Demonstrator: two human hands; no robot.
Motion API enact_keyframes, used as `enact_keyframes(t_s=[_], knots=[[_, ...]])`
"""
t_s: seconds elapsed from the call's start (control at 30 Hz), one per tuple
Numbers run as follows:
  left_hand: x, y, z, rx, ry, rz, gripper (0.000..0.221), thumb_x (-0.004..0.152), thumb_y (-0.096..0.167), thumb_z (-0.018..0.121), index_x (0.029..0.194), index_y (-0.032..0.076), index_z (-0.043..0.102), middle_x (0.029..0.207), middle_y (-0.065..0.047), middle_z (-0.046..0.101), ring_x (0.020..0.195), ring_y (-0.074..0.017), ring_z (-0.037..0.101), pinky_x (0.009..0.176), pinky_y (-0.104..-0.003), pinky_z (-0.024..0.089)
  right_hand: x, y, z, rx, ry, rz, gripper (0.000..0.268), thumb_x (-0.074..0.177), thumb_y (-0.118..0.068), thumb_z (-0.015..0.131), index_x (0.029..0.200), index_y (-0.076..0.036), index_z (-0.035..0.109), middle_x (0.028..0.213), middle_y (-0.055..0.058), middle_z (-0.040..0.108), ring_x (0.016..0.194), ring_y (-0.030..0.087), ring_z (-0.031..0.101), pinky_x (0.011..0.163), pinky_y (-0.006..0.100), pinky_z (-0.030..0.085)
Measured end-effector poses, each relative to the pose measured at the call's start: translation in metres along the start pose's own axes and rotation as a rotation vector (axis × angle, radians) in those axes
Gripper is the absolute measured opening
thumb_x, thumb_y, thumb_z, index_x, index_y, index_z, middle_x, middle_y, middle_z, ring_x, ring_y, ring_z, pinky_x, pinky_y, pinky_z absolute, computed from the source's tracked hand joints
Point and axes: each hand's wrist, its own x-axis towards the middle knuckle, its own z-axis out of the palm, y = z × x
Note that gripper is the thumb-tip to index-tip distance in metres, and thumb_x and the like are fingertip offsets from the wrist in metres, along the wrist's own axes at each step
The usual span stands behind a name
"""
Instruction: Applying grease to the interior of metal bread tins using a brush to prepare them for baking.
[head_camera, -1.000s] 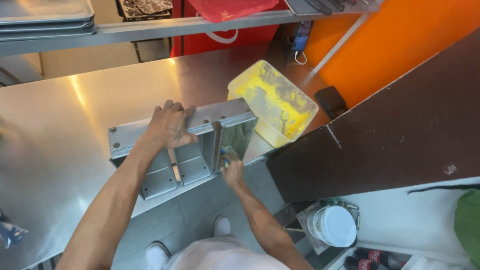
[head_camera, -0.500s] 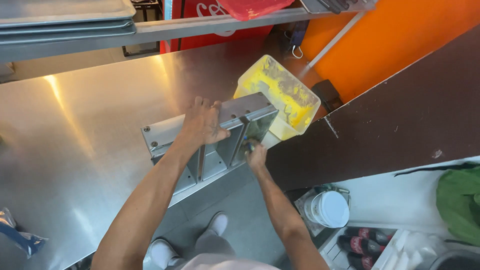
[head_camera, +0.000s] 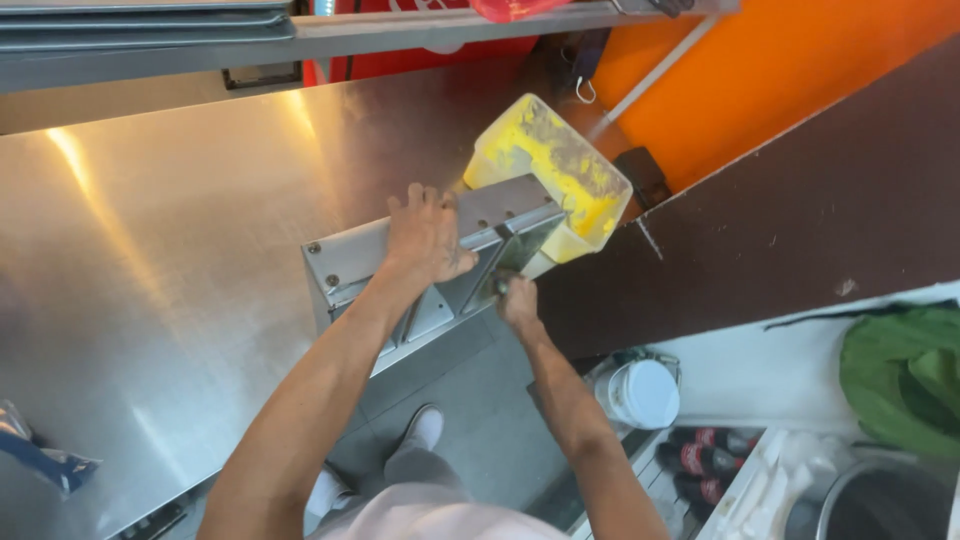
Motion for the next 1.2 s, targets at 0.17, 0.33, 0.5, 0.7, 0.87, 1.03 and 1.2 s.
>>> enact_keyframes(t_s=[0.17, 0.33, 0.5, 0.7, 0.87, 1.03, 1.2], knots=[[0.000, 0.001, 0.001, 0.008, 0.001, -0.039, 0.071, 0.061, 0.042, 0.056, 0.116, 0.000, 0.043, 0.098, -0.018, 0.049, 0.094, -0.0279, 0.039, 0.075, -0.044, 0.034, -0.006, 0.019, 0.014, 0.488, 0.060, -0.050, 0.020, 0.057, 0.001, 0.057, 0.075, -0.001, 0.062, 0.072, 0.016, 0.061, 0.070, 0.027, 0.060, 0.061, 0.035, 0.048], [0.011, -0.003, 0.004, 0.038, 0.003, -0.028, 0.070, 0.061, 0.046, 0.057, 0.115, 0.003, 0.045, 0.104, -0.017, 0.048, 0.101, -0.0293, 0.038, 0.079, -0.047, 0.032, -0.025, 0.007, 0.017, 0.275, 0.161, -0.178, 0.014, 0.060, 0.003, 0.052, 0.070, 0.003, 0.063, 0.069, 0.020, 0.061, 0.070, 0.036, 0.060, 0.064, 0.042, 0.048], [0.015, -0.001, -0.018, -0.080, -0.073, -0.178, 0.070, 0.066, 0.047, 0.054, 0.119, 0.003, 0.044, 0.112, -0.021, 0.050, 0.110, -0.0344, 0.041, 0.088, -0.054, 0.027, 0.009, 0.063, 0.066, 1.020, 0.217, -0.061, 0.010, 0.059, -0.001, 0.061, 0.067, -0.004, 0.065, 0.069, 0.014, 0.063, 0.068, 0.027, 0.061, 0.066, 0.036, 0.048], [0.054, -0.086, 0.005, -0.159, -0.143, -0.473, 0.074, 0.065, 0.058, 0.048, 0.117, 0.005, 0.051, 0.115, -0.024, 0.051, 0.111, -0.0372, 0.045, 0.086, -0.052, 0.036, 0.031, 0.086, -0.074, 0.930, 0.291, -0.281, 0.015, 0.061, 0.005, 0.060, 0.070, -0.006, 0.064, 0.070, 0.014, 0.062, 0.070, 0.026, 0.060, 0.066, 0.035, 0.047], [0.023, -0.279, 0.159, -0.538, 0.123, -0.887, 0.043, 0.072, 0.041, 0.056, 0.095, 0.004, 0.058, 0.091, -0.017, 0.049, 0.078, -0.0317, 0.042, 0.062, -0.040, 0.030, 0.116, 0.203, -0.138, 0.966, 0.281, -0.293, 0.010, 0.073, -0.010, 0.063, 0.083, -0.009, 0.061, 0.085, 0.001, 0.061, 0.078, 0.010, 0.057, 0.070, 0.023, 0.045], [-0.046, -0.221, 0.235, -0.455, 0.114, -1.066, 0.048, 0.086, 0.022, 0.039, 0.130, 0.040, 0.031, 0.124, -0.029, 0.040, 0.102, -0.0458, 0.047, 0.085, -0.044, 0.032, 0.231, 0.238, -0.122, 0.629, 0.107, -0.269, 0.018, 0.071, -0.015, 0.064, 0.086, -0.014, 0.055, 0.088, -0.001, 0.059, 0.077, 0.013, 0.060, 0.063, 0.027, 0.046], [0.021, -0.098, 0.235, -0.188, 0.972, -0.781, 0.036, 0.091, 0.026, 0.065, 0.111, -0.003, 0.059, 0.095, -0.018, 0.056, 0.083, -0.0287, 0.053, 0.073, -0.036, 0.040, 0.297, 0.222, -0.097, 0.594, 0.062, -0.356, 0.011, 0.073, -0.009, 0.058, 0.080, -0.012, 0.065, 0.092, -0.001, 0.064, 0.089, 0.008, 0.058, 0.074, 0.022, 0.042]])
